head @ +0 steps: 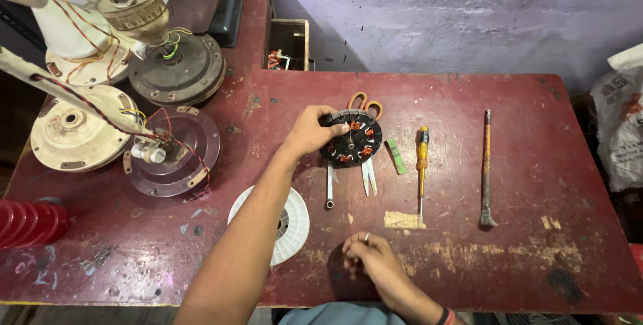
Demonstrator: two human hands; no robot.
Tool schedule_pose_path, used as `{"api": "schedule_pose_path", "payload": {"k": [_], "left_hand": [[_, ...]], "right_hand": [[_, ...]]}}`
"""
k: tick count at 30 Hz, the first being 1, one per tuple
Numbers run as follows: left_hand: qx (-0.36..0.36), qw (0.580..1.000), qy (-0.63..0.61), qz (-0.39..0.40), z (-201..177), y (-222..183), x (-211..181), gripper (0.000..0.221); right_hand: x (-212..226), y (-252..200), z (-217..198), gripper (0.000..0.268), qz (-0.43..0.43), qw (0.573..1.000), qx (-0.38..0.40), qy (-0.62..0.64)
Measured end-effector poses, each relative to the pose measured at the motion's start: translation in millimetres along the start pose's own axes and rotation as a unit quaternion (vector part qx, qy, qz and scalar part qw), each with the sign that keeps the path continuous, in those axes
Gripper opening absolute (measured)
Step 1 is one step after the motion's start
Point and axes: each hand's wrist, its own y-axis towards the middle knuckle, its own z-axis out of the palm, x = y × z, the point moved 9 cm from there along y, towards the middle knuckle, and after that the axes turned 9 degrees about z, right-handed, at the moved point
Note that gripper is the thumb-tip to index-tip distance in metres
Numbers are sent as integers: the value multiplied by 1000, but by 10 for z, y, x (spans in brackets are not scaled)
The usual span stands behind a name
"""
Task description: The person winds copper wire into the slots of a circular motor stator. They use a screwdriver to tuck and adjust the wire, and a hammer to tap the windings into place. The person also handles a spool of copper wire and uses scissors to cut the wire.
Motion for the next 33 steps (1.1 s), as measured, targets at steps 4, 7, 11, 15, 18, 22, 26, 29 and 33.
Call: {"api": "schedule_pose_path", "payload": {"k": [4, 7, 11, 15, 18, 22, 26, 29, 33], "left_hand": [[17, 999, -21, -18, -5, -29, 7, 31], [3, 999, -29, 26, -26, -32, -86, 38], [4, 998, -57, 41, -36, -46, -130, 42], [14, 996, -79, 42, -5, -48, -143, 41], [14, 996, -73, 41, -20, -45, -146, 41], [17, 996, -75, 41, -14, -46, -133, 39], [29, 994, -88, 50, 15, -32, -119, 39], [55, 991, -120, 32, 33, -22, -60, 54], [77, 979, -187, 30, 70, -19, -26, 53]], "right_hand": [[494, 99, -95, 18, -115, 990, -75, -27], [1021, 144, -115, 26, -212, 962, -148, -92], [1482, 318, 18, 30, -227, 966, -120, -33], [1832, 193, 87, 29, -323, 927, -167, -90], [2024, 79, 150, 25, -373, 897, -204, -117], [2206, 31, 189, 21, -369, 888, -240, -138], [2390, 49, 198, 23, -370, 870, -279, -170], [2480, 28, 245, 24, -430, 837, -278, -195], [2508, 52, 288, 25, -477, 805, -272, -224]]}}
